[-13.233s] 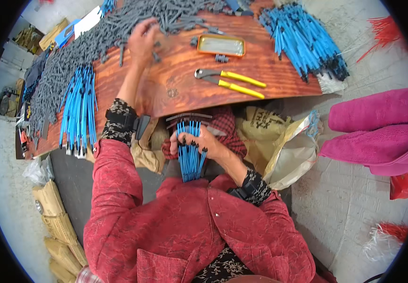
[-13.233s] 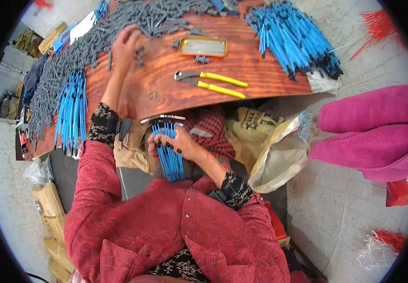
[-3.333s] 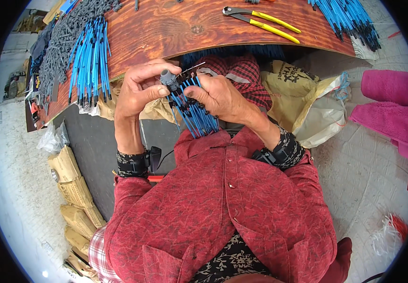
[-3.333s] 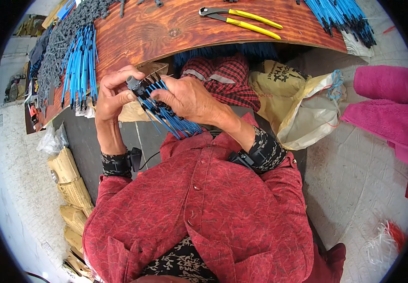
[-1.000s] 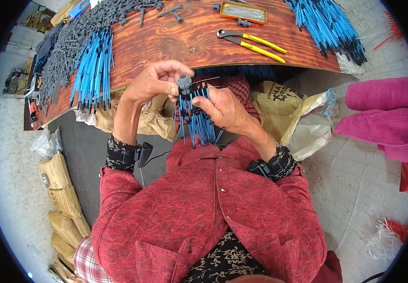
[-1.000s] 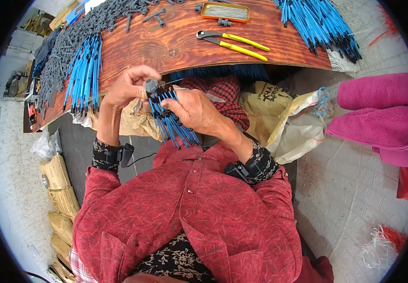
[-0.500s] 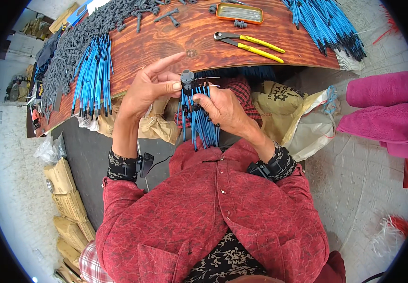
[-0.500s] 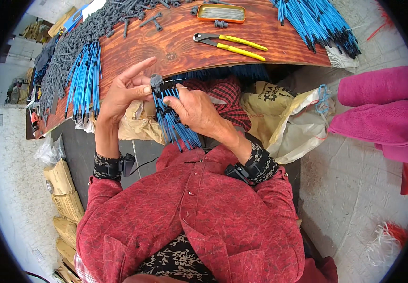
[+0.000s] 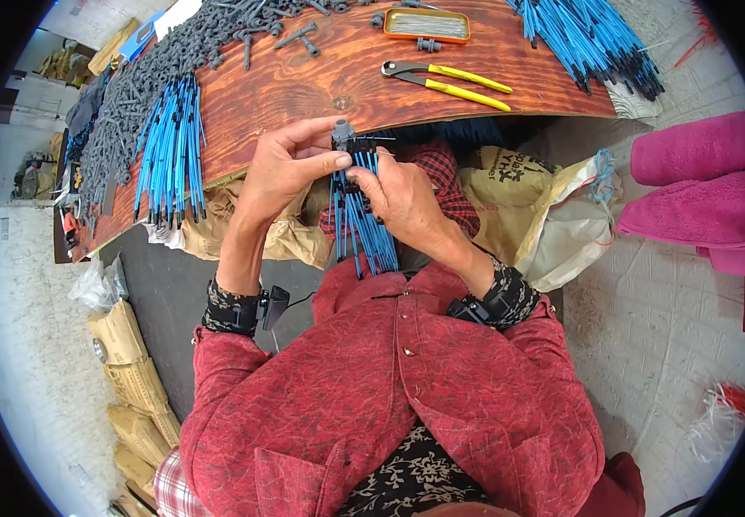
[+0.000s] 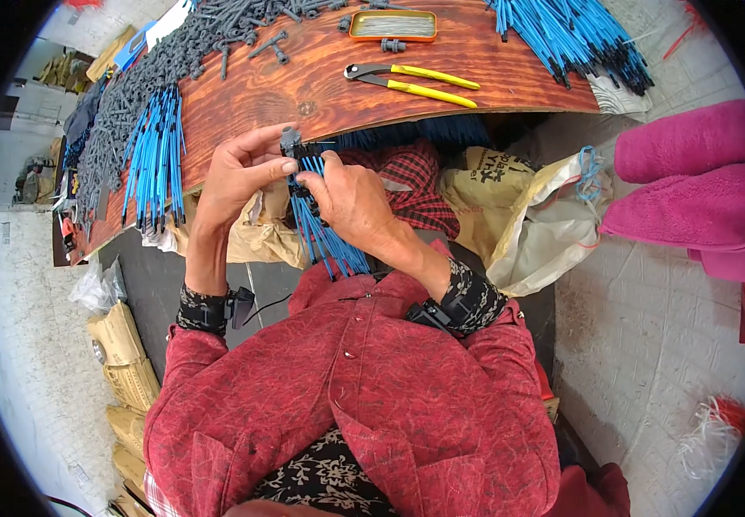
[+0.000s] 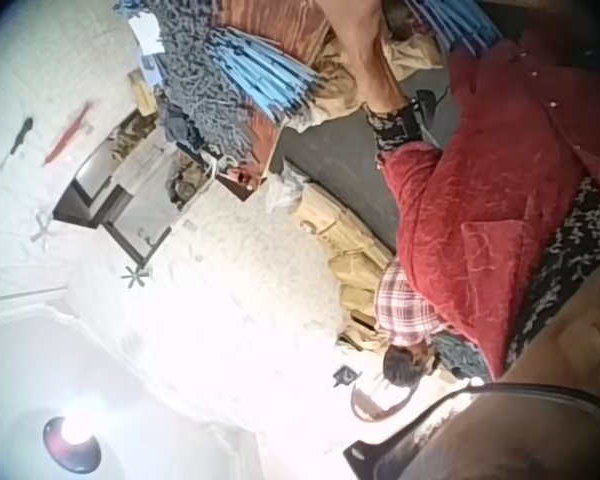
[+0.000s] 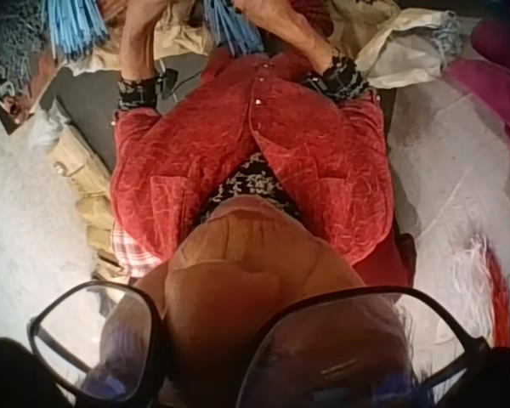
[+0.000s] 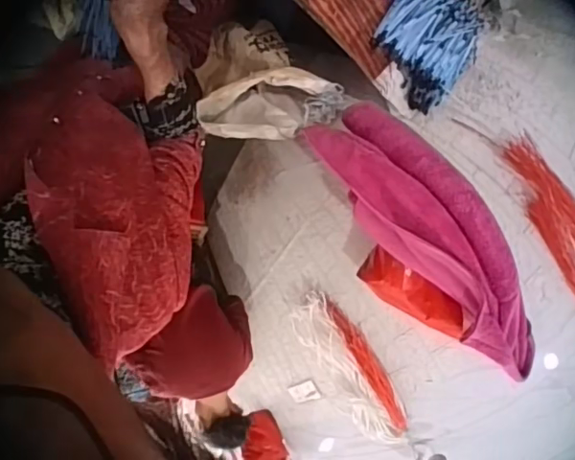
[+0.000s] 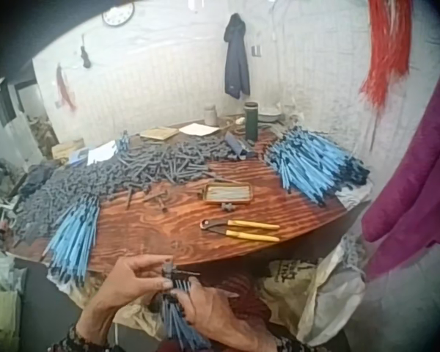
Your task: The recorder is manually assembling small blue plastic pins into black connector frames at a wooden workbench.
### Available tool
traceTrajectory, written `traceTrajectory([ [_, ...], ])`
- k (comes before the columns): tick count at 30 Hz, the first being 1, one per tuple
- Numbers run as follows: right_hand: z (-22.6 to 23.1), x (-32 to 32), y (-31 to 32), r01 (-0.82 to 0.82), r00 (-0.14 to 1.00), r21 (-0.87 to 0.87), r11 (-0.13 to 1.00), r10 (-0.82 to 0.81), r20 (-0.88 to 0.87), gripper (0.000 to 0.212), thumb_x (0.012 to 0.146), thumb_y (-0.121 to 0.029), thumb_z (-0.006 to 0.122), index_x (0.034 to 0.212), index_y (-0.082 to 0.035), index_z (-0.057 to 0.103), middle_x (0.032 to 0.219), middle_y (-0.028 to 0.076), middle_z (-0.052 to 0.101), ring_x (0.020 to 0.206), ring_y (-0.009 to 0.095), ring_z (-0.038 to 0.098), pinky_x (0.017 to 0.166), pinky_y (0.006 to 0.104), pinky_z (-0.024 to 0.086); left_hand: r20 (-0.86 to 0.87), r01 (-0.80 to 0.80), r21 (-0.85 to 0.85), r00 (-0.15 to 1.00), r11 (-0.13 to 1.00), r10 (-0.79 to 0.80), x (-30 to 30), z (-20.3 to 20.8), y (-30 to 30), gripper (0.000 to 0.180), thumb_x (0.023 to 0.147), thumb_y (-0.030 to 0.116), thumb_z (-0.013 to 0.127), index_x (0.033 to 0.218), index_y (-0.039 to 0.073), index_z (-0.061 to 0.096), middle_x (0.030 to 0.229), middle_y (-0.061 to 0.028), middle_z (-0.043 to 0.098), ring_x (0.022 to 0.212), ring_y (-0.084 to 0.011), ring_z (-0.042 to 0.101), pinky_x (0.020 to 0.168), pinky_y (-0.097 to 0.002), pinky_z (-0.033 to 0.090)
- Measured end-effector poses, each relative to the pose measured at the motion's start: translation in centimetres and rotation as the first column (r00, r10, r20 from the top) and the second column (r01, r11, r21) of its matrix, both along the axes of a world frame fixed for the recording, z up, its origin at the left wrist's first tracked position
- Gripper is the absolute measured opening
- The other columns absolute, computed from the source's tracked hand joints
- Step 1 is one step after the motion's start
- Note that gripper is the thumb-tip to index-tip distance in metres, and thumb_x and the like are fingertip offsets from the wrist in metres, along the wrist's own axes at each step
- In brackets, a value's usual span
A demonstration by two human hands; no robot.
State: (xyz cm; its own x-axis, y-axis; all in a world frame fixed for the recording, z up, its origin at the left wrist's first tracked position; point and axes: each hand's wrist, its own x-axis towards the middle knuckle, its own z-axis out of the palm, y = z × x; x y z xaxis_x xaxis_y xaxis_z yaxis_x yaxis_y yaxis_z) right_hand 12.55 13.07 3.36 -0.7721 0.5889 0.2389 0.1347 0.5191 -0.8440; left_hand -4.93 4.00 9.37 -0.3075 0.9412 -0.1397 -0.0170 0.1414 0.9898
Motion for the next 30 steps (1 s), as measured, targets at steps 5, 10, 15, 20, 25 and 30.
traceTrajectory([
  [5,-0.2,-0.2,0.2,0.014,0.999,0.028,1.0,-0.015,0.039,0.039,0.098,-0.031,0.062,0.096,0.008,0.055,0.061,0.027,0.061,0.06,0.044,0.066,0.053,0.0518,0.05,-0.064,0.001,-0.006,0.998,1.0,-0.001,0.2,-0.3,0.5,0.049,0.087,0.0,0.075,0.134,0.002,0.063,0.106,-0.0029,0.071,0.091,-0.0068,0.066,0.078,-0.021,0.053],
  [10,-0.5,-0.3,0.3,0.032,0.998,0.076,0.997,-0.036,0.052,0.04,0.099,-0.032,0.061,0.093,0.006,0.054,0.062,0.027,0.062,0.061,0.044,0.066,0.054,0.0521,0.051,-0.252,-0.035,-0.015,0.967,0.999,0.03,1.2,-0.3,0.9,0.047,0.087,-0.001,0.072,0.133,0.001,0.062,0.101,-0.0009,0.069,0.087,-0.0043,0.063,0.076,-0.0197,0.051],
  [15,-0.4,-0.3,0.2,0.068,0.994,0.096,0.993,-0.076,0.079,0.04,0.1,-0.033,0.06,0.093,0.006,0.054,0.062,0.027,0.062,0.061,0.044,0.066,0.055,0.0528,0.051,-0.311,-0.048,-0.029,0.95,0.998,0.037,1.3,-0.6,1.2,0.046,0.087,-0.001,0.07,0.133,0.002,0.062,0.099,0.0006,0.067,0.084,-0.0025,0.059,0.074,-0.0186,0.05],
  [20,-0.6,-0.3,0.2,0.078,0.994,0.104,0.992,-0.085,0.068,0.039,0.1,-0.032,0.06,0.092,0.006,0.054,0.062,0.027,0.062,0.06,0.045,0.066,0.054,0.0529,0.051,-0.255,-0.037,-0.026,0.967,0.999,0.029,1.1,-0.3,1.2,0.045,0.088,-0.001,0.07,0.132,0.002,0.063,0.101,0.0002,0.068,0.087,-0.0032,0.061,0.076,-0.0189,0.05],
  [25,-0.5,0.0,0.3,0.046,0.998,0.066,0.997,-0.048,0.038,0.037,0.099,-0.03,0.062,0.092,0.005,0.054,0.06,0.026,0.061,0.058,0.044,0.064,0.052,0.0528,0.049,-0.121,0.006,-0.011,0.993,1.0,-0.007,-0.1,-0.6,1.0,0.044,0.087,-0.001,0.073,0.13,-0.003,0.063,0.109,-0.0075,0.072,0.096,-0.0103,0.067,0.086,-0.0259,0.055],
  [30,-1.5,0.0,0.9,-0.033,0.999,0.036,0.999,0.034,-0.016,0.034,0.101,-0.028,0.059,0.095,0.004,0.053,0.063,0.024,0.059,0.061,0.045,0.062,0.053,0.0524,0.045,-0.098,0.05,-0.043,0.994,0.998,-0.054,-0.2,0.3,0.7,0.043,0.088,-0.002,0.074,0.129,-0.002,0.063,0.11,-0.0067,0.072,0.097,-0.0107,0.067,0.088,-0.0264,0.055],
])
